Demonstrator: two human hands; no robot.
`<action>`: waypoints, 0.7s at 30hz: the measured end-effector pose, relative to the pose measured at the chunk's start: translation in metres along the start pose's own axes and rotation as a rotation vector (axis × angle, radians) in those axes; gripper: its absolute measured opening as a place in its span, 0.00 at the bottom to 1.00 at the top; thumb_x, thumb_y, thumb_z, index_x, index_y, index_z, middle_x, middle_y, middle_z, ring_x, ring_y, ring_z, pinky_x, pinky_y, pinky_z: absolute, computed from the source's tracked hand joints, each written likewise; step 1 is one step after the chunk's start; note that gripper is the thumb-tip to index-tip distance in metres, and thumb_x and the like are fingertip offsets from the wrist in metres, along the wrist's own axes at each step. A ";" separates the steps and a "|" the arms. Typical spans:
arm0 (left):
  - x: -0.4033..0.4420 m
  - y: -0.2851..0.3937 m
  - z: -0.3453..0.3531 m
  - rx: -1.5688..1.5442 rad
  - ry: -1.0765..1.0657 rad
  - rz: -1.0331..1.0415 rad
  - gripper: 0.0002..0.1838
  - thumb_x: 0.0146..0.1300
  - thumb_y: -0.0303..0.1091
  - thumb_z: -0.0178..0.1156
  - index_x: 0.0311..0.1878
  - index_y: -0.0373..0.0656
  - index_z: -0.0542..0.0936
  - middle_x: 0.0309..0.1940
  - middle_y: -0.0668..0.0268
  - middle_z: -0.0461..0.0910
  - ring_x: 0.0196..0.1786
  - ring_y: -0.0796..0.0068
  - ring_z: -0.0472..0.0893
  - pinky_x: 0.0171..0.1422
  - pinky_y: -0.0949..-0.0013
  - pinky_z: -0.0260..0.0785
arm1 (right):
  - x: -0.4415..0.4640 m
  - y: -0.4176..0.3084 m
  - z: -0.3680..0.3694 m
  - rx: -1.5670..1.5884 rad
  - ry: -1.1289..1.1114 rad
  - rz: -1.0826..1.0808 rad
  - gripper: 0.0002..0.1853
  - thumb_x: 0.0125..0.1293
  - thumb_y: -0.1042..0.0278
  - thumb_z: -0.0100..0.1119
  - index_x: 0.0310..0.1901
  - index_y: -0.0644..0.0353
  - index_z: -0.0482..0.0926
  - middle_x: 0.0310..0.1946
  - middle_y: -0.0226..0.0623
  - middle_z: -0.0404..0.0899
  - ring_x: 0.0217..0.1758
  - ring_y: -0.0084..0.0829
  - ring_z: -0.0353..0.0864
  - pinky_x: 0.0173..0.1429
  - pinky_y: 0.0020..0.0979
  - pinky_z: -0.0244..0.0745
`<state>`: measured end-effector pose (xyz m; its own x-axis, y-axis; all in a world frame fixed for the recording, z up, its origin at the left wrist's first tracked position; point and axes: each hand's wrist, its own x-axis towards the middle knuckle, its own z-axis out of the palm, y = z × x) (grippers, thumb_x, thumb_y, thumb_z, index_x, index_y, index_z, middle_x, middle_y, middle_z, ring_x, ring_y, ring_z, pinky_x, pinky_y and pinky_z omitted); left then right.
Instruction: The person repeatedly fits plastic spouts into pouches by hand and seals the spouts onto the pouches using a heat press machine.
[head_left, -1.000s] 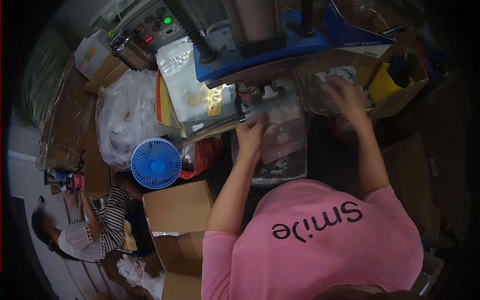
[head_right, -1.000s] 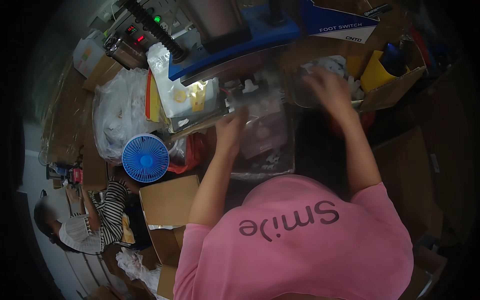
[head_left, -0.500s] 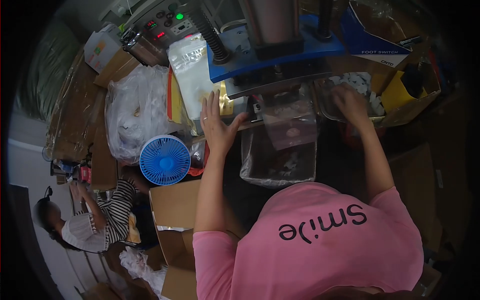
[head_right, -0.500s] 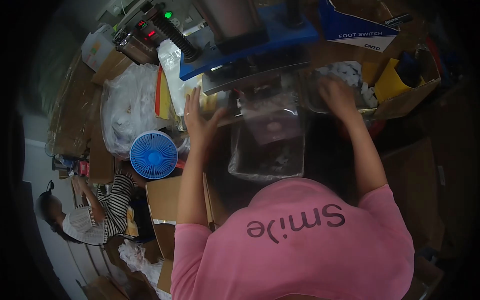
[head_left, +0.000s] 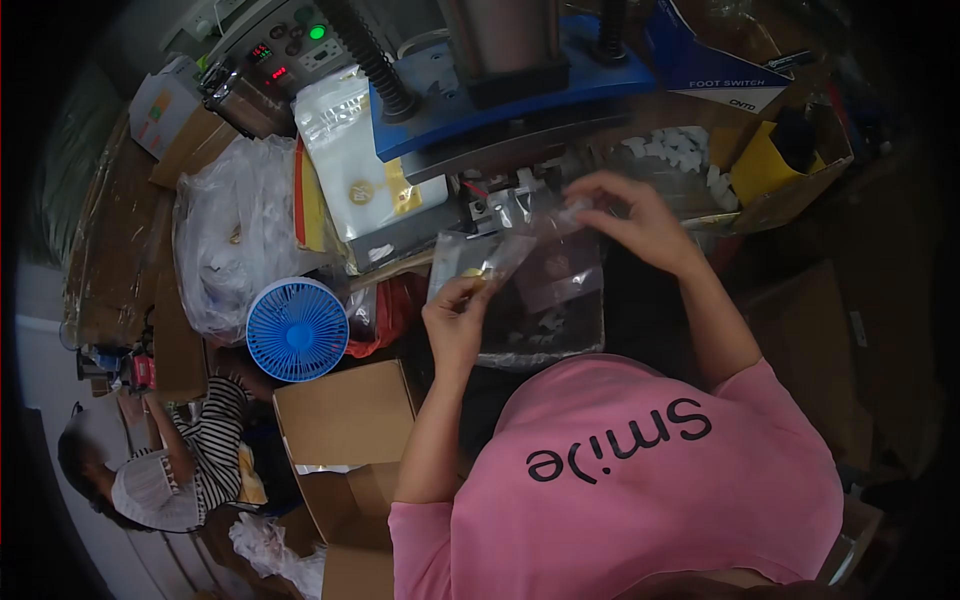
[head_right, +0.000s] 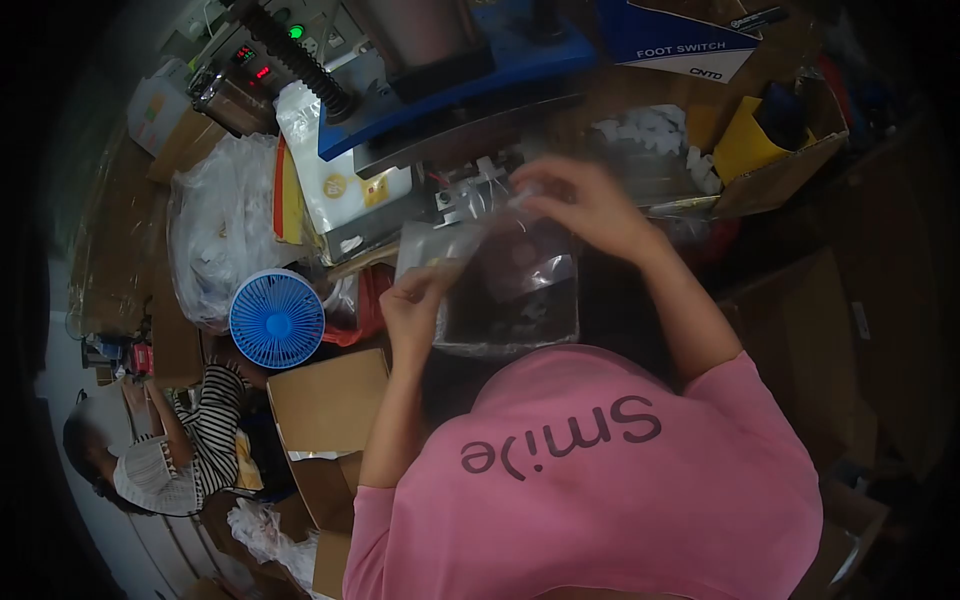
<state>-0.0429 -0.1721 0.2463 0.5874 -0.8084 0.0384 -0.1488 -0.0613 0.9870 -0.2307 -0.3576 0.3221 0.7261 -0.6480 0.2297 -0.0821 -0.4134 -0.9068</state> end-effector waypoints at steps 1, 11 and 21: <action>-0.003 -0.009 0.009 -0.001 -0.016 0.049 0.05 0.60 0.24 0.63 0.38 0.33 0.83 0.34 0.66 0.83 0.38 0.83 0.77 0.45 0.78 0.68 | 0.001 -0.005 0.006 -0.017 -0.116 -0.050 0.12 0.59 0.72 0.64 0.45 0.62 0.80 0.41 0.32 0.82 0.44 0.22 0.78 0.48 0.25 0.73; 0.020 0.003 0.045 -0.181 -0.082 -0.235 0.10 0.62 0.34 0.65 0.34 0.36 0.84 0.26 0.68 0.81 0.28 0.84 0.75 0.34 0.78 0.67 | 0.014 0.043 0.014 -0.050 0.096 -0.096 0.17 0.60 0.65 0.65 0.50 0.62 0.79 0.41 0.37 0.84 0.42 0.27 0.82 0.49 0.27 0.74; 0.063 0.012 0.066 -0.613 0.045 -0.354 0.12 0.61 0.34 0.65 0.32 0.32 0.82 0.27 0.65 0.82 0.29 0.82 0.76 0.33 0.77 0.66 | 0.011 0.113 -0.084 -0.987 0.416 0.076 0.17 0.63 0.63 0.59 0.53 0.56 0.78 0.49 0.42 0.80 0.49 0.44 0.80 0.52 0.40 0.74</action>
<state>-0.0602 -0.2629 0.2499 0.5520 -0.7752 -0.3072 0.5237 0.0357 0.8511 -0.2893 -0.4656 0.2519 0.4217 -0.7837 0.4561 -0.7679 -0.5761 -0.2799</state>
